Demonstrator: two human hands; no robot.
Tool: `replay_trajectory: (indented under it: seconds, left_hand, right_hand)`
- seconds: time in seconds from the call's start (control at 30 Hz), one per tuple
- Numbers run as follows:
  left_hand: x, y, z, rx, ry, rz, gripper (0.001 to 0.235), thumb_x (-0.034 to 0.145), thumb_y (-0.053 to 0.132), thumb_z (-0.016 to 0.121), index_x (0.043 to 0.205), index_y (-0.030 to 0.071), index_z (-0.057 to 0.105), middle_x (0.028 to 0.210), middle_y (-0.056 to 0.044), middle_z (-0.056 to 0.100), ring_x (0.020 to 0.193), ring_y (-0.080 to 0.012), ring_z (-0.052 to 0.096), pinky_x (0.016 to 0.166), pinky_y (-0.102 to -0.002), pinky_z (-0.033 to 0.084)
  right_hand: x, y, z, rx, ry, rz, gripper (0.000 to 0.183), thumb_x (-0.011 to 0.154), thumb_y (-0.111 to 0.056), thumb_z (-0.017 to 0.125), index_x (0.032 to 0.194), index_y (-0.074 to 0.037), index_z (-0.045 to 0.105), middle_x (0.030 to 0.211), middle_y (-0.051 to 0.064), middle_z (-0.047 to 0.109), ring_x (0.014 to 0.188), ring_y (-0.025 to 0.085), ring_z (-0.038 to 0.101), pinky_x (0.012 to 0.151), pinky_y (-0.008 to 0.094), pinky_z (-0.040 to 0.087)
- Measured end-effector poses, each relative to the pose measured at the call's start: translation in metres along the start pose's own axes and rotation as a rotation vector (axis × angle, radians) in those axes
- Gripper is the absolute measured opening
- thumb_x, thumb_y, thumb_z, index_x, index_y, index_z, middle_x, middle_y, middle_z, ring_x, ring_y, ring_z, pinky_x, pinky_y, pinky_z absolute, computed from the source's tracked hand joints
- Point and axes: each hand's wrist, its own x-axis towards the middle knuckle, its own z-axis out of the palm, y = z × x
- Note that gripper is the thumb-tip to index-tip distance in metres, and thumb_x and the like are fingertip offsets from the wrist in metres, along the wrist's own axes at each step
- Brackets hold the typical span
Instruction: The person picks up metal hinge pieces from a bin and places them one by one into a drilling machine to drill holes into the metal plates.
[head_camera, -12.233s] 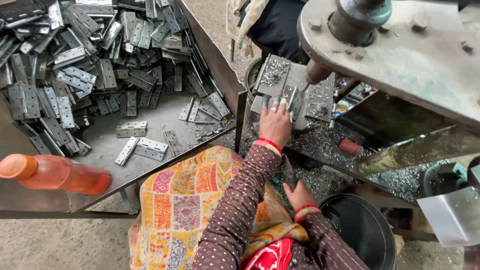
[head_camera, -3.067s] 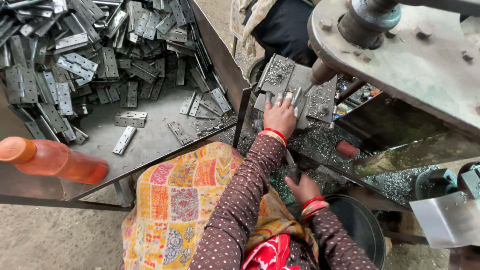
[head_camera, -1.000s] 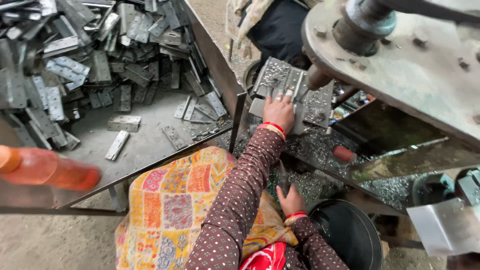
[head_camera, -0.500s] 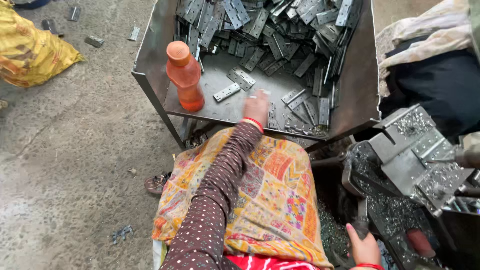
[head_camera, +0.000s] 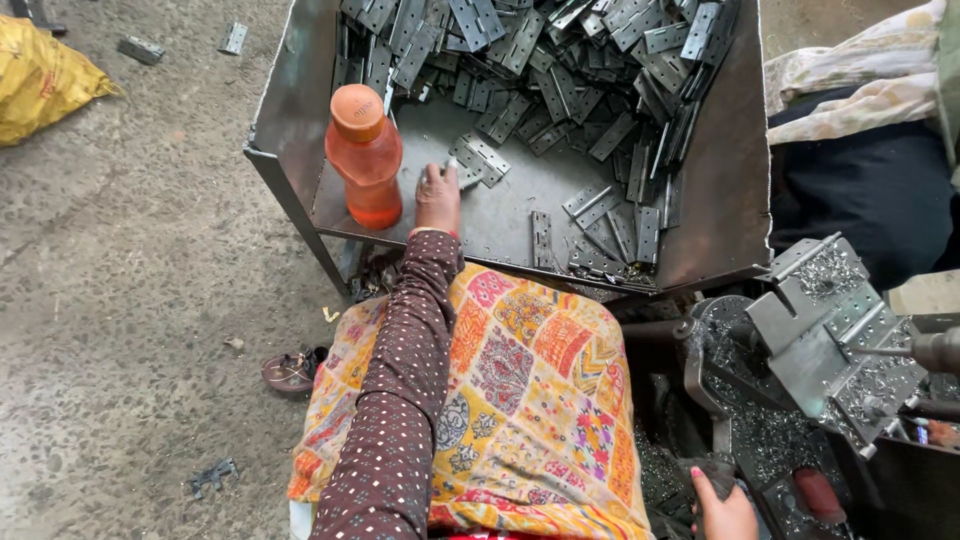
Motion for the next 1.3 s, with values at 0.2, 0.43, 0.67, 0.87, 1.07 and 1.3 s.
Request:
replay_trajectory:
  seconds: [0.2, 0.43, 0.67, 0.87, 1.07, 1.3]
  left_hand:
    - [-0.018, 0.013, -0.014, 0.067, 0.178, 0.118, 0.009, 0.089, 0.014, 0.056, 0.098, 0.014, 0.057, 0.107, -0.009, 0.065, 0.092, -0.0294, 0.068, 0.081, -0.047, 0.056]
    - [-0.026, 0.138, -0.097, -0.34, 0.033, 0.347, 0.02, 0.088, 0.01, 0.058, 0.107, 0.009, 0.058, 0.091, -0.012, 0.067, 0.072, -0.0369, 0.067, 0.06, -0.049, 0.055]
    - [-0.088, 0.346, -0.192, -0.453, 0.269, 0.803, 0.034, 0.097, 0.018, 0.064, 0.13, 0.011, 0.064, 0.128, -0.01, 0.064, 0.121, -0.0291, 0.06, 0.098, -0.045, 0.047]
    - [-0.152, 0.42, -0.182, -0.386, -0.006, 0.931, 0.049, 0.093, 0.035, 0.06, 0.13, 0.004, 0.064, 0.134, -0.012, 0.062, 0.126, -0.0317, 0.057, 0.114, -0.051, 0.037]
    - [-0.178, 0.429, -0.187, -0.404, -0.012, 0.817, 0.045, 0.097, 0.037, 0.057, 0.123, 0.002, 0.068, 0.141, -0.012, 0.061, 0.133, -0.0319, 0.055, 0.115, -0.057, 0.033]
    - [-0.166, 0.464, -0.176, -0.379, -0.341, 0.788, 0.035, 0.092, 0.026, 0.056, 0.115, 0.006, 0.072, 0.142, -0.011, 0.06, 0.133, -0.0306, 0.055, 0.113, -0.06, 0.035]
  right_hand:
    - [-0.008, -0.007, 0.001, -0.089, 0.038, -0.021, 0.045, 0.087, -0.043, 0.076, 0.103, -0.002, 0.076, 0.062, 0.014, 0.066, 0.045, 0.024, 0.061, 0.047, 0.04, 0.048]
    - [-0.025, -0.021, 0.006, -0.208, 0.068, 0.013, 0.061, 0.083, -0.06, 0.07, 0.108, -0.004, 0.072, 0.07, 0.021, 0.075, 0.056, 0.034, 0.074, 0.061, 0.046, 0.057]
    - [-0.026, -0.011, 0.015, -0.283, 0.174, -0.118, 0.068, 0.082, -0.067, 0.069, 0.113, -0.007, 0.07, 0.102, 0.024, 0.075, 0.101, 0.045, 0.07, 0.087, 0.052, 0.055]
    - [-0.028, -0.01, 0.02, -0.13, 0.161, -0.153, 0.064, 0.079, -0.066, 0.068, 0.112, -0.01, 0.071, 0.101, 0.022, 0.077, 0.101, 0.043, 0.071, 0.087, 0.05, 0.056]
    - [-0.024, -0.01, 0.022, -0.234, 0.133, -0.102, 0.067, 0.083, -0.066, 0.07, 0.115, -0.008, 0.069, 0.105, 0.024, 0.074, 0.103, 0.045, 0.07, 0.089, 0.052, 0.055]
    - [-0.041, -0.025, 0.014, -0.171, 0.119, -0.134, 0.062, 0.082, -0.06, 0.069, 0.118, -0.01, 0.069, 0.105, 0.025, 0.075, 0.103, 0.046, 0.069, 0.09, 0.052, 0.054]
